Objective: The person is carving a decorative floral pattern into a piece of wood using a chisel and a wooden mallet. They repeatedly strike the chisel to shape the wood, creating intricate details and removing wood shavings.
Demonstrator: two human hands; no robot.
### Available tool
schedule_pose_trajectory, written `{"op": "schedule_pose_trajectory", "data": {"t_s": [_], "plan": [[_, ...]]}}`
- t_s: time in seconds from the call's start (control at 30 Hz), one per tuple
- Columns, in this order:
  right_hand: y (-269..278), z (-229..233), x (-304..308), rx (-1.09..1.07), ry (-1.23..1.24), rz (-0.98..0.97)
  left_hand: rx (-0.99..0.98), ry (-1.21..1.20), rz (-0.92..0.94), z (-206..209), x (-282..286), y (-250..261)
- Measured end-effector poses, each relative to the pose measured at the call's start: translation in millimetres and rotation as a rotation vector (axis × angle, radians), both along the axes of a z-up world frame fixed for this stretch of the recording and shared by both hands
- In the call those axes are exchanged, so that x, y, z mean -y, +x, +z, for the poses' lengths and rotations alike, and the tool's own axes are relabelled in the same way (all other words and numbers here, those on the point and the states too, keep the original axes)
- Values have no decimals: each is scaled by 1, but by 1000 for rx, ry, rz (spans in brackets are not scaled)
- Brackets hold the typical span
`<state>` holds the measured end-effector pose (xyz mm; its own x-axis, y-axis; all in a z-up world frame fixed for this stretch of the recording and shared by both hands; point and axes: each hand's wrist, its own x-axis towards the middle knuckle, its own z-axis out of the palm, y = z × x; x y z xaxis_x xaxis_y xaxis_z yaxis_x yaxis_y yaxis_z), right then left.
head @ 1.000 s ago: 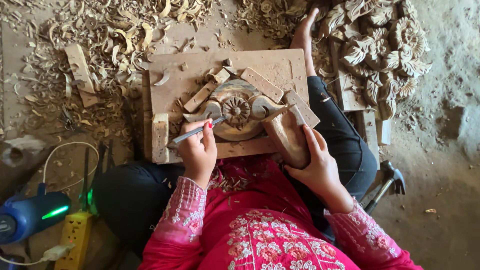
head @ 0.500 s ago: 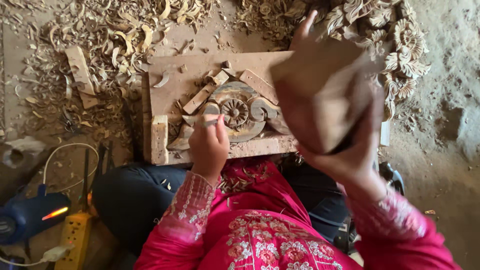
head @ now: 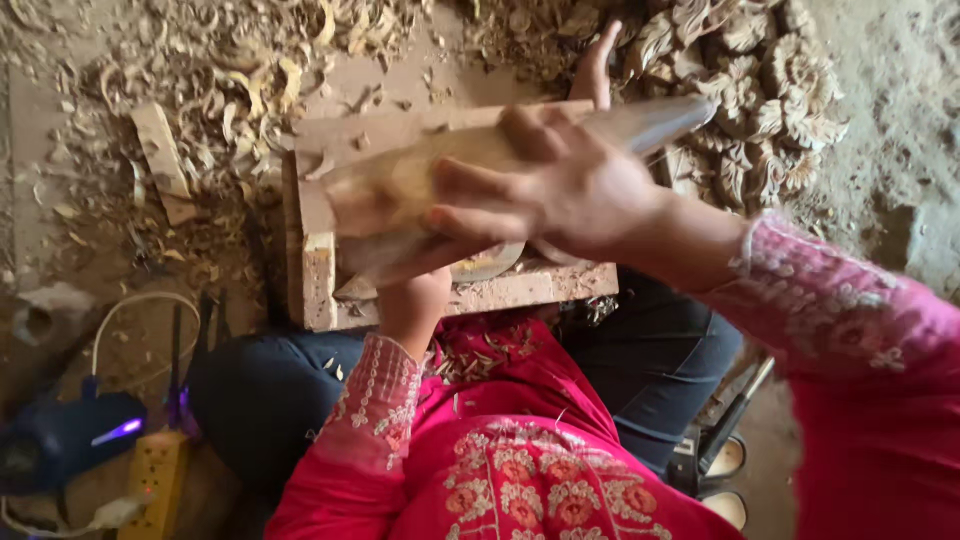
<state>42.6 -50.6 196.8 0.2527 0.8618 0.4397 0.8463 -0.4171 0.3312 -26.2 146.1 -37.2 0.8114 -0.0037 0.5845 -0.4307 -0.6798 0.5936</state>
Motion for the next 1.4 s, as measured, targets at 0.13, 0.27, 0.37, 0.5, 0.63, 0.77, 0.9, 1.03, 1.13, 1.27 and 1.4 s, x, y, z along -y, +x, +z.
{"op": "schedule_pose_trajectory", "data": {"t_s": [0.13,0.27,0.37,0.5,0.63,0.77,0.9,1.03,1.13,1.27,1.4], "plan": [[2,-5,6,-193,48,-93,-202,-6,16,1,-1,10],[-4,-13,3,-387,250,-39,-481,85,77,-6,-3,9],[-8,-18,-1,-304,-30,-145,-106,-151,11,-8,0,8],[-32,-33,9,-567,308,-341,-271,-1092,30,-12,-1,8],[-67,-59,49,-746,424,-617,-379,-866,107,-8,-12,0],[-90,-70,83,-690,486,-674,-128,-334,-194,13,-16,-6],[-108,-68,104,-733,507,-810,-121,-255,-243,34,-12,-3],[-118,-60,110,-739,570,-788,-107,-204,-249,50,-7,5],[-124,-62,113,-737,588,-828,-92,-172,-248,53,-4,4],[-124,-60,119,-685,650,-695,-83,-72,-244,51,1,10],[-121,-40,108,-504,753,-441,-173,61,-262,44,11,23]]}}
